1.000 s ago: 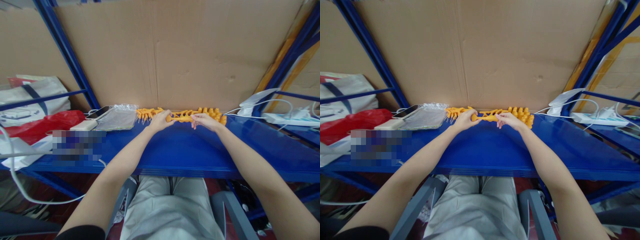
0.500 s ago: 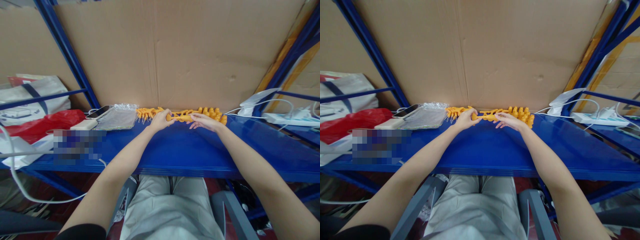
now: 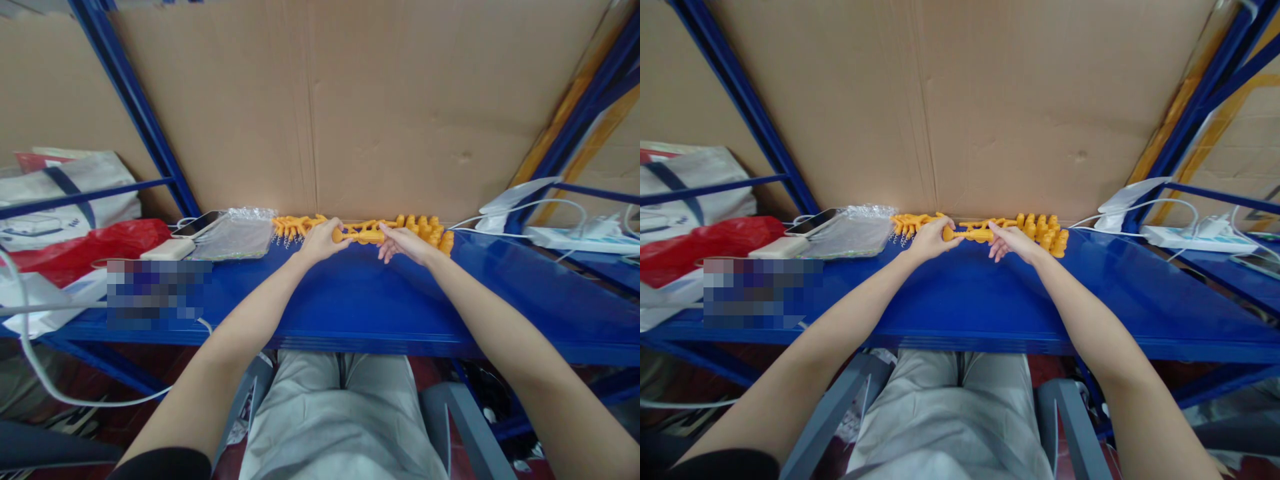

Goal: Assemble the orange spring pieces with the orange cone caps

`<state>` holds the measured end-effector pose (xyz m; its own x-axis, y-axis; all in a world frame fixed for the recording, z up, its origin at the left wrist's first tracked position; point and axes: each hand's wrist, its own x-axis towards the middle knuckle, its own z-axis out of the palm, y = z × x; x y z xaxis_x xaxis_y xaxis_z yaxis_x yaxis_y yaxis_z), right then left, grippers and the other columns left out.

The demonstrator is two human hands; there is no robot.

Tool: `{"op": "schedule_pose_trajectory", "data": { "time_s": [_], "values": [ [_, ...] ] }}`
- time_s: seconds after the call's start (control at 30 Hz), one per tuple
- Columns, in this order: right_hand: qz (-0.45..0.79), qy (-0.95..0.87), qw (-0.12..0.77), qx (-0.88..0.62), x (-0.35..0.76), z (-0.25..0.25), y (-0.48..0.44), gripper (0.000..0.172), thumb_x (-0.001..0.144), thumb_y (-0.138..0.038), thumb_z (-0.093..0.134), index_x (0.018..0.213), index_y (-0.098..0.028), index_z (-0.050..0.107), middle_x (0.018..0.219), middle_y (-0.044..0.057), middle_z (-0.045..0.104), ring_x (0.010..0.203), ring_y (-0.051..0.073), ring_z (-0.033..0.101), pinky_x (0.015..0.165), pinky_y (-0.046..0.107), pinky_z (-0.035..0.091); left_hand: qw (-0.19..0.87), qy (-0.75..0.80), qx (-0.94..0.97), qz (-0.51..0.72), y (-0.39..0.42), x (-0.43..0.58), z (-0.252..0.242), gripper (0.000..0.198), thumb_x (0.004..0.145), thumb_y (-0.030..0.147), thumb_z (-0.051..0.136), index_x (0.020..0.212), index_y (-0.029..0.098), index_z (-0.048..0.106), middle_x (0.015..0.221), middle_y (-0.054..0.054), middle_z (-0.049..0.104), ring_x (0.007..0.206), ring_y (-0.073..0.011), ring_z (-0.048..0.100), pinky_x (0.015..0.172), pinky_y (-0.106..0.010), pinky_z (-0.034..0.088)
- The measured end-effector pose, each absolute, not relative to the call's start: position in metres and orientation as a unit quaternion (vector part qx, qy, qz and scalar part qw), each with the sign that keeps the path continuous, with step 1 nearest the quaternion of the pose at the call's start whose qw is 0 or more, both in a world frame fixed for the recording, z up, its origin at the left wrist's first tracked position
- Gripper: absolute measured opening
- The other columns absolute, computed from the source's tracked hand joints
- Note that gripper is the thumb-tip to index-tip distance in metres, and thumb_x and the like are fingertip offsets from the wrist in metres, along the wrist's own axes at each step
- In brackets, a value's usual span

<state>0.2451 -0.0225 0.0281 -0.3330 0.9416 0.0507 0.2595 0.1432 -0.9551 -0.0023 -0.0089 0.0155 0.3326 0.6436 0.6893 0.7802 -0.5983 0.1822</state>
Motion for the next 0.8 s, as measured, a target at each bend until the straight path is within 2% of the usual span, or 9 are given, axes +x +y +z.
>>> {"op": "schedule_pose_trajectory", "data": {
  "time_s": [0.17, 0.27, 0.4, 0.47, 0.53, 0.8],
  "values": [
    [0.468, -0.674, 0.341, -0.458, 0.2465, 0.0287, -0.024, 0.063, 0.094, -0.071, 0.047, 0.075, -0.014, 0.065, 0.061, 0.011, 0.071, 0.047, 0.014, 0.063, 0.045, 0.022, 0.05, 0.084, -0.451, -0.806, -0.374, -0.0082, -0.0025, 0.0154, 0.035, 0.081, 0.049, 0.073, 0.094, 0.021, 0.058, 0.089, -0.005, 0.072, 0.086, -0.0222, 0.068, 0.075, -0.031, 0.049],
    [0.471, -0.681, 0.331, -0.453, 0.249, 0.028, -0.0234, 0.058, 0.096, -0.068, 0.048, 0.085, -0.014, 0.067, 0.07, 0.012, 0.074, 0.05, 0.014, 0.065, 0.047, 0.023, 0.051, 0.084, -0.459, -0.801, -0.375, -0.0082, -0.003, 0.0156, 0.036, 0.081, 0.051, 0.073, 0.093, 0.021, 0.058, 0.088, -0.005, 0.072, 0.085, -0.0223, 0.068, 0.075, -0.032, 0.05],
    [0.453, -0.694, 0.36, -0.428, 0.2513, 0.0259, -0.021, 0.035, 0.091, -0.046, 0.07, 0.112, -0.019, 0.065, 0.098, 0.009, 0.078, 0.063, 0.013, 0.07, 0.054, 0.021, 0.053, 0.081, -0.47, -0.797, -0.37, -0.0099, -0.0026, 0.017, 0.034, 0.081, 0.049, 0.073, 0.093, 0.021, 0.058, 0.09, -0.005, 0.072, 0.087, -0.0225, 0.068, 0.076, -0.032, 0.05],
    [0.44, -0.7, 0.376, -0.419, 0.2513, 0.0245, -0.0194, 0.039, 0.085, -0.035, 0.078, 0.118, -0.021, 0.063, 0.106, 0.007, 0.077, 0.068, 0.012, 0.071, 0.058, 0.021, 0.054, 0.079, -0.477, -0.795, -0.366, -0.0112, -0.002, 0.0178, 0.033, 0.081, 0.047, 0.074, 0.094, 0.021, 0.058, 0.092, -0.006, 0.072, 0.088, -0.0225, 0.068, 0.077, -0.032, 0.051],
    [0.43, -0.706, 0.383, -0.412, 0.2506, 0.0234, -0.0182, 0.04, 0.081, -0.033, 0.08, 0.116, -0.022, 0.064, 0.107, 0.007, 0.077, 0.069, 0.012, 0.071, 0.059, 0.022, 0.054, 0.078, -0.482, -0.793, -0.365, -0.0121, -0.0015, 0.0182, 0.033, 0.081, 0.047, 0.074, 0.094, 0.021, 0.059, 0.092, -0.006, 0.072, 0.088, -0.0226, 0.068, 0.077, -0.032, 0.051],
    [0.411, -0.718, 0.388, -0.406, 0.2481, 0.0242, -0.02, 0.035, 0.081, -0.046, 0.079, 0.1, -0.019, 0.069, 0.099, 0.008, 0.078, 0.068, 0.013, 0.07, 0.062, 0.025, 0.052, 0.087, -0.496, -0.782, -0.368, -0.0161, 0.0002, 0.0199, 0.035, 0.08, 0.051, 0.074, 0.092, 0.022, 0.059, 0.091, -0.006, 0.073, 0.086, -0.0228, 0.068, 0.075, -0.032, 0.05]
  ]
}}
